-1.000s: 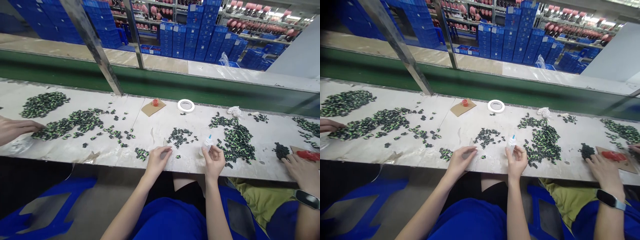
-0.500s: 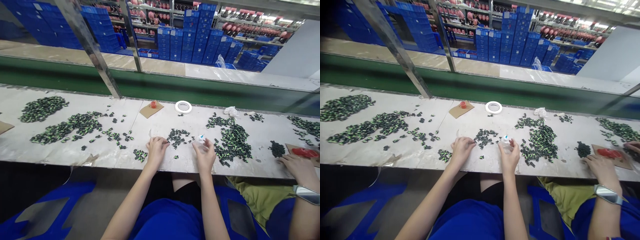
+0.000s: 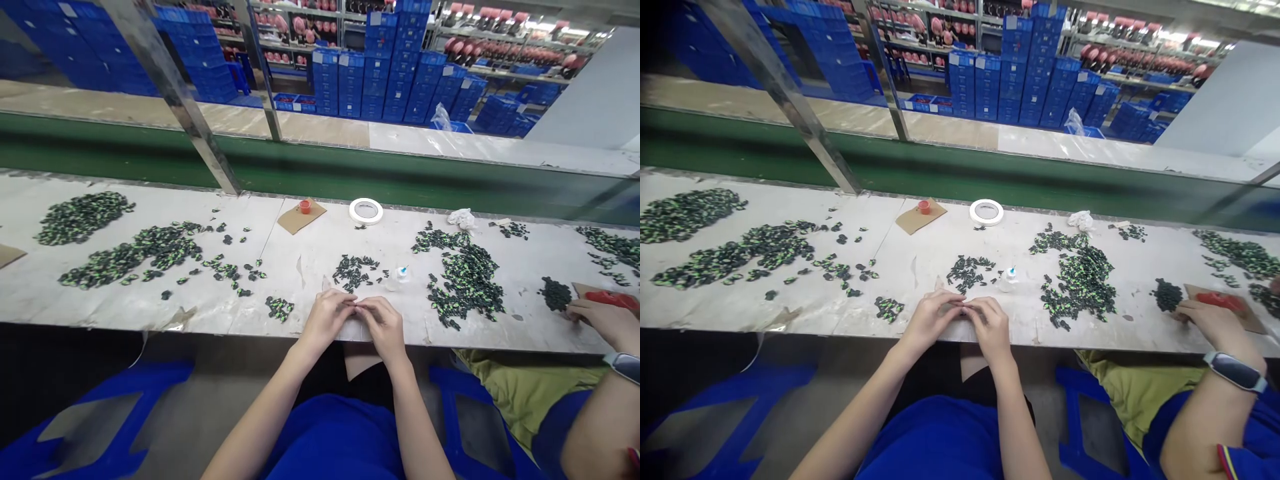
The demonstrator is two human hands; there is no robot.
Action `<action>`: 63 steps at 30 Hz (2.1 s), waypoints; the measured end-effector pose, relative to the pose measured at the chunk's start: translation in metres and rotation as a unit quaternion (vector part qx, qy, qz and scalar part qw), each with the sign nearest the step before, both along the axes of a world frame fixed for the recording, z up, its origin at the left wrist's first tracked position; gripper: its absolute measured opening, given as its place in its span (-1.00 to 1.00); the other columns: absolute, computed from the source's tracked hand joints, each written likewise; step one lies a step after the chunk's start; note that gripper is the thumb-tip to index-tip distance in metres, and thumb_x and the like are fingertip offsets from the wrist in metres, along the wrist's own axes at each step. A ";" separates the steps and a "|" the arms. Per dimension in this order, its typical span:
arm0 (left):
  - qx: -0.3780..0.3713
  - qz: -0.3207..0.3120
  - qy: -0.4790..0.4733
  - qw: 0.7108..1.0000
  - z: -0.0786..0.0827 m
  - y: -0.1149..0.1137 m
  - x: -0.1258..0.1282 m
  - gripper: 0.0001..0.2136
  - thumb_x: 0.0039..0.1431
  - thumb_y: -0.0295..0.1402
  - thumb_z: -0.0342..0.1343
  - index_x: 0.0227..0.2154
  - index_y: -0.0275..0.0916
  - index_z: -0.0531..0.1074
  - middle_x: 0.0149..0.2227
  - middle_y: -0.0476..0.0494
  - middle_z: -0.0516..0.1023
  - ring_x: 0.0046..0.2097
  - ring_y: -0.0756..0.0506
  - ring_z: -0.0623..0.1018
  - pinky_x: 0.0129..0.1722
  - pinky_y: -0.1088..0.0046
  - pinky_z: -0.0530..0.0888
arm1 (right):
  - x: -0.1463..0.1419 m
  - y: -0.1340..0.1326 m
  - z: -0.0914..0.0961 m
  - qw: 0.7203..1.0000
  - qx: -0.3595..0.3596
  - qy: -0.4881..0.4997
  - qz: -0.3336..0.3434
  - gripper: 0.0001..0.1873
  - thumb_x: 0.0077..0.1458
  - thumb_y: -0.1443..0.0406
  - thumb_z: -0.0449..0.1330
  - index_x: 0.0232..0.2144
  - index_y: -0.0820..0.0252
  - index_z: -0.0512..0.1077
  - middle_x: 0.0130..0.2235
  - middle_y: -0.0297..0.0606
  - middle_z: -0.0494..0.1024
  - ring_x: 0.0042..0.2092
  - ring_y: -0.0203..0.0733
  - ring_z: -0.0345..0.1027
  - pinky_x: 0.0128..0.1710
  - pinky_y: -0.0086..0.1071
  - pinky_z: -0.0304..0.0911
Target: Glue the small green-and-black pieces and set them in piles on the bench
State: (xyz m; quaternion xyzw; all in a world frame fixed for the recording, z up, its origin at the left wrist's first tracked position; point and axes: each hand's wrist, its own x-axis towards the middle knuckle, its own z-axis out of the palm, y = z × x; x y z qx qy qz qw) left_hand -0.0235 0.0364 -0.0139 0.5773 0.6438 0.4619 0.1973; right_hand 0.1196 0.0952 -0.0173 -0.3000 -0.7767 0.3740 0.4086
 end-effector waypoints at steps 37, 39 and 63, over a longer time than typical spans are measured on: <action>0.050 0.040 -0.146 0.987 0.047 -0.031 0.030 -0.91 0.14 -0.41 0.12 -0.33 -0.20 0.52 -0.31 -0.11 0.55 -0.22 -0.08 0.56 -0.18 0.39 0.52 | 0.011 -0.032 0.026 0.992 0.009 0.100 -0.075 -0.92 0.11 0.35 0.20 -0.35 0.14 0.51 -0.34 -0.20 0.58 -0.27 -0.16 0.50 -0.28 -0.29 0.46; 0.046 0.038 -0.141 0.988 0.049 -0.033 0.031 -0.90 0.14 -0.41 0.12 -0.31 -0.20 0.52 -0.30 -0.12 0.56 -0.21 -0.09 0.56 -0.16 0.37 0.52 | 0.015 -0.031 0.030 0.995 0.021 0.074 -0.058 -0.88 0.12 0.36 0.19 -0.27 0.14 0.50 -0.31 -0.19 0.59 -0.27 -0.16 0.50 -0.27 -0.27 0.46; 0.027 0.023 -0.140 0.990 0.051 -0.039 0.030 -0.87 0.13 -0.40 0.14 -0.28 -0.17 0.56 -0.28 -0.14 0.59 -0.19 -0.11 0.56 -0.17 0.34 0.50 | 0.028 -0.016 0.050 0.992 -0.107 0.015 0.060 -0.68 0.05 0.32 0.19 -0.09 0.11 0.39 -0.41 -0.35 0.48 -0.36 -0.27 0.44 -0.27 -0.36 0.43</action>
